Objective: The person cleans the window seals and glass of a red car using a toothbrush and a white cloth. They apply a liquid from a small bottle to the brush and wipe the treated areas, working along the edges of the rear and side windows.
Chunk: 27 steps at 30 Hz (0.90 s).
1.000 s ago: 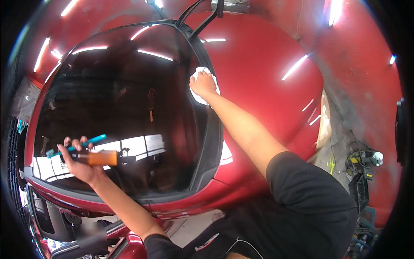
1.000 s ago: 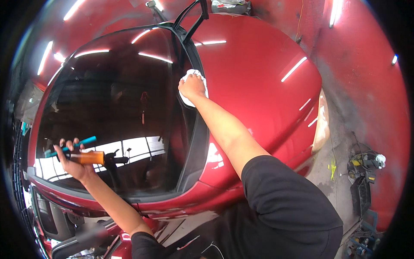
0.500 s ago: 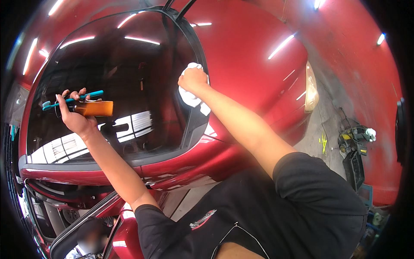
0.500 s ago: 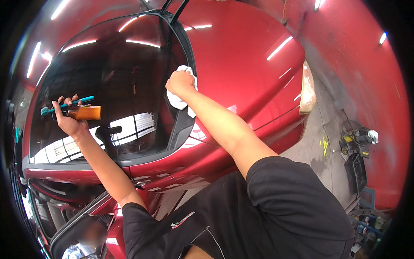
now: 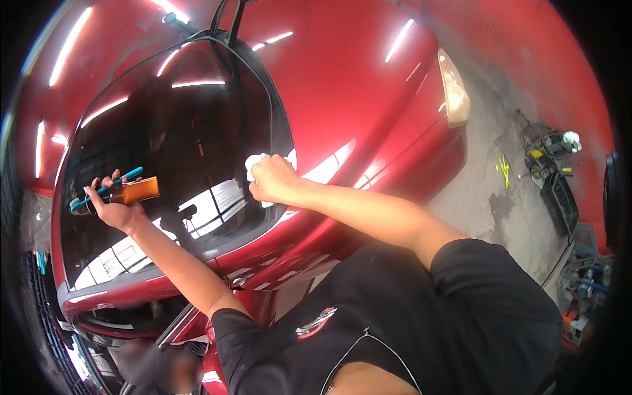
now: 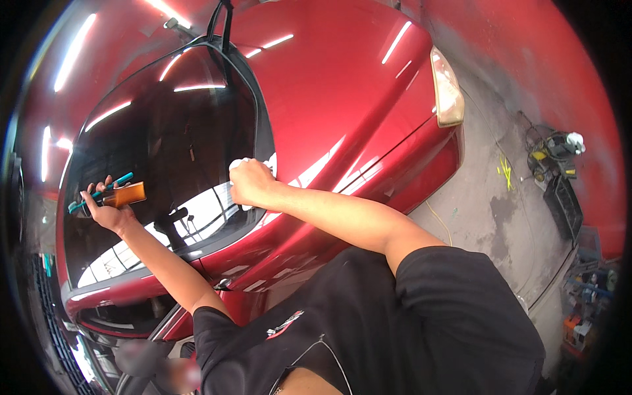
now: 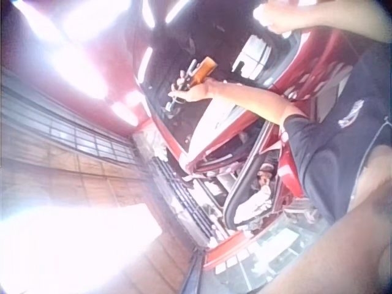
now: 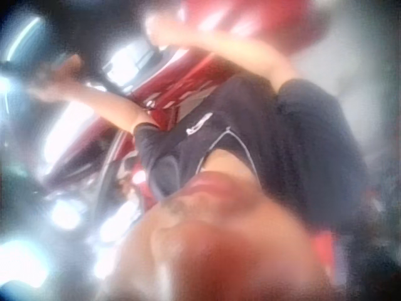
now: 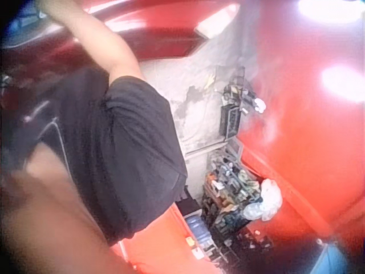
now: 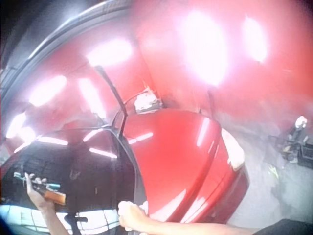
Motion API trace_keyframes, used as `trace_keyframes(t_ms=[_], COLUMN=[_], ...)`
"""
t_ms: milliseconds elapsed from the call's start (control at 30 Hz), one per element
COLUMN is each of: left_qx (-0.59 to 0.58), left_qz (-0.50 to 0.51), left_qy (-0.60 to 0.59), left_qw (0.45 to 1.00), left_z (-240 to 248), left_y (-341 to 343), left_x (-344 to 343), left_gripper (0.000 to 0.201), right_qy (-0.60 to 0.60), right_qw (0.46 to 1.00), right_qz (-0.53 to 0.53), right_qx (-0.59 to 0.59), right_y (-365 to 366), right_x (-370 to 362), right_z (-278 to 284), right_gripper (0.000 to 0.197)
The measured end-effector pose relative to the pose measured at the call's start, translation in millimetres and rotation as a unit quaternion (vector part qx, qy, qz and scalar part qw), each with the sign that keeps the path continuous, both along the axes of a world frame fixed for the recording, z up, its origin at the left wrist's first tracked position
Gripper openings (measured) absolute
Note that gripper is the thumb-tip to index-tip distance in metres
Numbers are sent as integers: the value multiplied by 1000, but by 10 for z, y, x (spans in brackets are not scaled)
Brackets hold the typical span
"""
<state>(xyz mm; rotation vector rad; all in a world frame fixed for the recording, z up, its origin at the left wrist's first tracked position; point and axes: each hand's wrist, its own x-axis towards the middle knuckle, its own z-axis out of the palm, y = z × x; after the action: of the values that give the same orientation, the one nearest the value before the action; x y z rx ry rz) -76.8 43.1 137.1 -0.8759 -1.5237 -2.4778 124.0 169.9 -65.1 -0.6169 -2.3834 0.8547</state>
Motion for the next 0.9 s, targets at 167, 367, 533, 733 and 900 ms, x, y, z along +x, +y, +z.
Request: trace_keyframes(t_ms=[167,367,533,733,900], left_qx=[10,12,-42,-33,-159], left_qz=[-17,-1,-65,-235,-159], left_qy=[100,200,202,68,11], left_qw=[995,980,976,969,974], left_z=[44,337,259,-189,-625], left_y=[123,-425,-752,-566,-502], left_x=[214,959,1699,2553,3134], left_gripper=[34,38,37,32,35], right_qy=[145,311,299,224,154], right_qw=[964,502,359,258,228], right_qz=[47,183,262,211,267], right_qx=[-220,-786,-844,-916,-924], right_y=[186,430,696,704,617], right_x=[239,789,1487,1811,1714], right_z=[104,568,675,662,589], right_gripper=[27,29,42,38,42])
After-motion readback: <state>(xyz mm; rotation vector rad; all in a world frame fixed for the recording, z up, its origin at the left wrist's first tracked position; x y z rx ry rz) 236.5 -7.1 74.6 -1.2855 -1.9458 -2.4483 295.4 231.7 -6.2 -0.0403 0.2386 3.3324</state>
